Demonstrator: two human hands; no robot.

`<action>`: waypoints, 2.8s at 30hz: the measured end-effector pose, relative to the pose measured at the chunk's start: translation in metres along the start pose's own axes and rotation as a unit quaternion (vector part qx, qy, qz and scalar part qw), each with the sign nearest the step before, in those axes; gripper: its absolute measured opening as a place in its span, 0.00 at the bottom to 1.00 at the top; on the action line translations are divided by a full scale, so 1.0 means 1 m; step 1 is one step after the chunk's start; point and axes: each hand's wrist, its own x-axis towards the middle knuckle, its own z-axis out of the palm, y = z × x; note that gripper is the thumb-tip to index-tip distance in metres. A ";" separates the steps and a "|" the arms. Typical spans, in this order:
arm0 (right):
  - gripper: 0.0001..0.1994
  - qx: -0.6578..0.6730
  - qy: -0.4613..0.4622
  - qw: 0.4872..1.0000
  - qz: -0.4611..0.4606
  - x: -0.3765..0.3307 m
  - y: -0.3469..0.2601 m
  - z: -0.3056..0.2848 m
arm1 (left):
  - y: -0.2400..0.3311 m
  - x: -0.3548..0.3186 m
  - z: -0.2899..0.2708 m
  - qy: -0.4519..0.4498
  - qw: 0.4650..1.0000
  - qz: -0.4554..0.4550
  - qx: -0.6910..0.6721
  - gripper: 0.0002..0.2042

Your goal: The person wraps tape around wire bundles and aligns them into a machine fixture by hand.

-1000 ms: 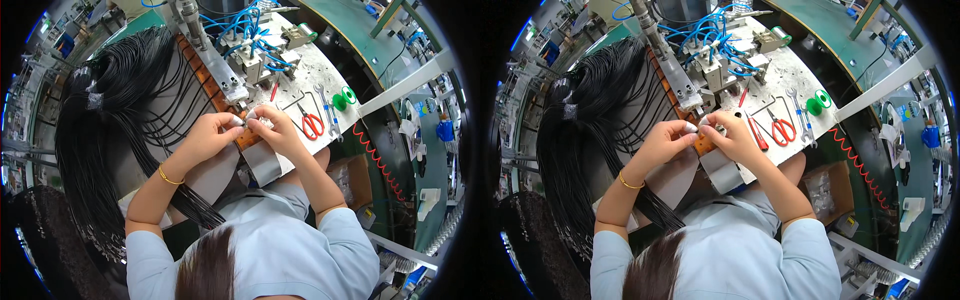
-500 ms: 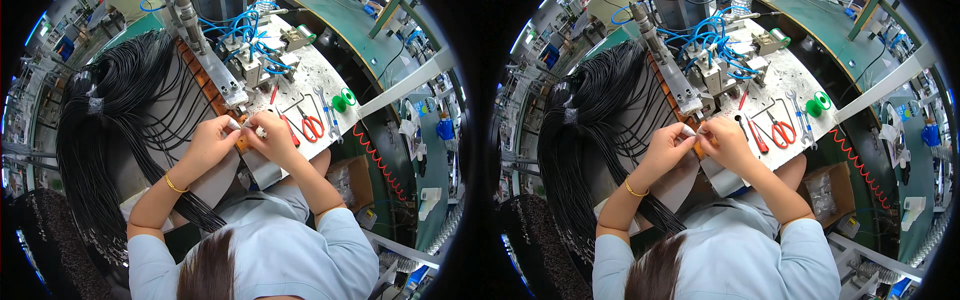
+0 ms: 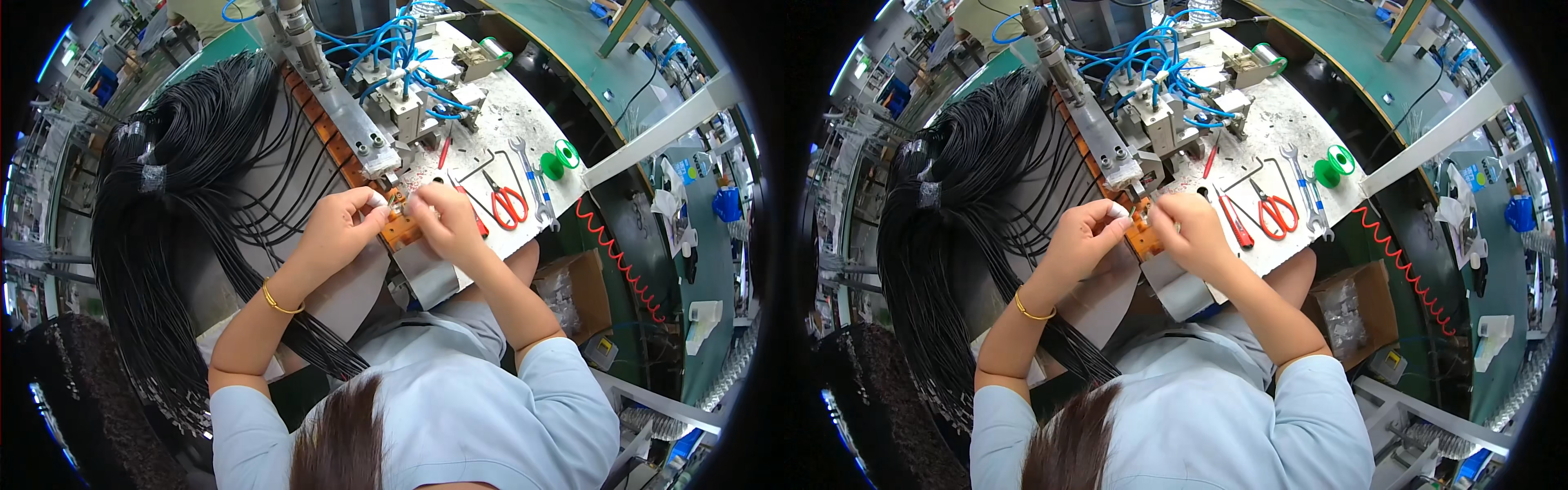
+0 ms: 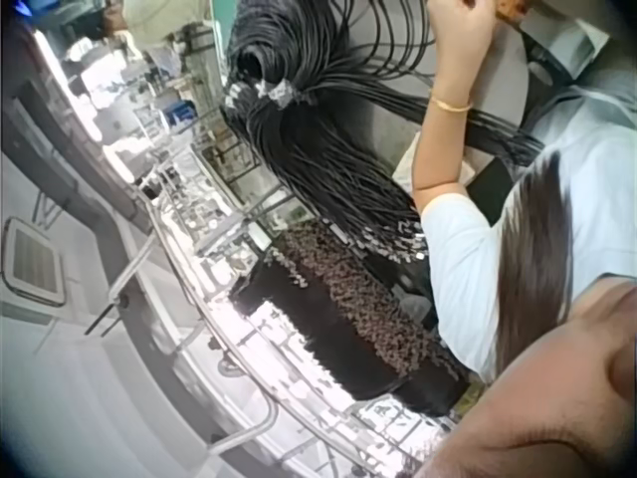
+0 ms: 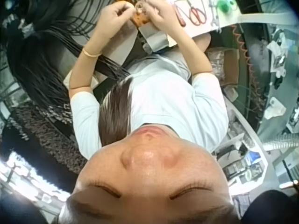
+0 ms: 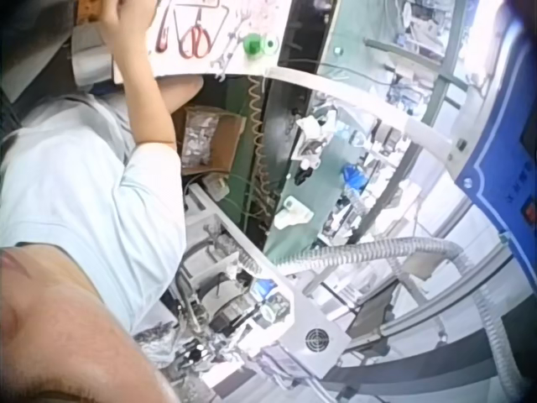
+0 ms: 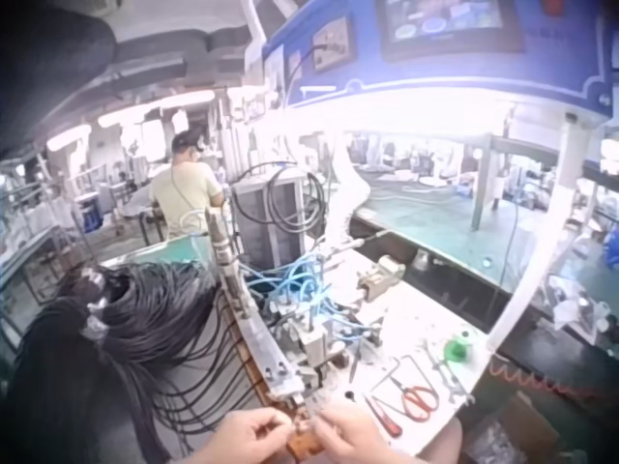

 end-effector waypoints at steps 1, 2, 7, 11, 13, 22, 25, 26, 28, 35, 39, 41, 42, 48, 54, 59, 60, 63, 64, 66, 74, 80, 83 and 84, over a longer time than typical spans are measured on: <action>0.05 0.000 0.001 1.000 0.001 0.003 0.001 0.000 | 0.002 0.000 -0.001 -0.009 1.000 -0.007 -0.005 0.05; 0.06 0.039 -0.008 0.999 0.006 0.007 -0.001 0.001 | 0.003 0.000 -0.002 -0.018 1.000 -0.013 -0.010 0.06; 0.09 0.144 -0.043 0.987 0.048 0.008 -0.005 0.001 | -0.002 0.002 0.002 -0.027 0.998 0.005 -0.057 0.07; 0.10 0.171 -0.026 0.968 0.183 0.006 0.006 -0.005 | -0.002 0.003 -0.005 -0.029 0.997 -0.037 0.060 0.07; 0.11 0.176 -0.011 0.954 0.244 0.004 0.015 -0.004 | -0.005 0.002 -0.006 -0.026 0.994 -0.044 0.096 0.08; 0.11 0.181 -0.033 0.967 0.175 0.000 0.057 0.018 | -0.009 -0.003 -0.003 0.048 0.953 -0.001 0.300 0.09; 0.11 0.100 0.031 0.977 0.185 -0.001 0.049 0.020 | -0.016 -0.009 -0.035 0.160 0.928 0.089 0.326 0.08; 0.12 0.088 0.077 0.968 0.223 -0.004 0.048 0.017 | -0.015 -0.013 -0.057 0.215 0.911 0.091 0.340 0.08; 0.12 0.166 0.152 0.958 0.179 -0.010 0.037 0.000 | -0.015 -0.046 -0.088 0.278 0.887 0.075 0.361 0.09; 0.10 0.287 0.120 0.939 0.147 -0.023 -0.002 0.003 | -0.029 -0.155 -0.015 0.136 0.901 -0.004 0.412 0.13; 0.10 0.309 0.123 0.935 0.126 -0.031 -0.012 0.000 | -0.009 -0.175 0.045 0.020 0.931 0.078 0.355 0.18; 0.10 0.311 0.097 0.939 0.111 -0.036 -0.018 -0.002 | -0.002 -0.182 0.054 -0.069 0.951 0.159 0.255 0.23; 0.10 0.311 0.085 0.941 0.107 -0.040 -0.019 -0.003 | 0.000 -0.186 0.045 -0.070 0.951 0.160 0.253 0.23; 0.10 0.337 0.132 0.927 0.104 -0.059 -0.029 -0.011 | -0.036 -0.194 0.002 0.017 0.824 0.157 0.544 0.35; 0.10 0.293 0.109 0.946 0.087 -0.059 -0.038 -0.010 | -0.036 -0.111 0.055 0.059 0.837 0.174 0.516 0.25; 0.10 0.315 0.122 0.936 0.098 -0.056 -0.021 -0.012 | -0.031 -0.108 0.042 0.057 0.856 0.276 0.434 0.13; 0.09 0.287 0.091 0.947 0.108 -0.057 -0.021 -0.009 | -0.021 -0.099 0.037 0.083 0.933 0.148 0.318 0.09; 0.09 0.230 0.033 0.965 0.123 -0.038 -0.018 0.005 | -0.003 -0.064 0.015 0.124 0.983 -0.116 0.064 0.04; 0.09 0.132 0.024 0.990 0.039 -0.030 -0.020 0.008 | -0.002 -0.052 0.005 0.085 0.986 -0.137 -0.038 0.06; 0.09 0.028 0.023 0.998 -0.048 -0.017 -0.022 0.009 | 0.002 -0.032 -0.012 -0.002 0.955 -0.177 -0.239 0.11; 0.07 0.225 -0.027 0.967 0.117 0.015 -0.010 0.007 | 0.005 0.000 -0.019 -0.099 0.982 -0.106 -0.124 0.13; 0.07 0.139 -0.058 0.986 0.076 0.015 -0.007 -0.001 | 0.019 0.005 -0.017 -0.061 0.989 -0.110 -0.076 0.10; 0.06 0.066 -0.040 0.997 0.004 0.016 -0.007 0.001 | 0.017 0.006 -0.011 -0.023 0.993 -0.104 -0.059 0.09; 0.06 0.015 -0.033 0.999 -0.039 0.017 -0.008 0.001 | 0.015 0.006 -0.011 -0.027 0.990 -0.120 -0.067 0.09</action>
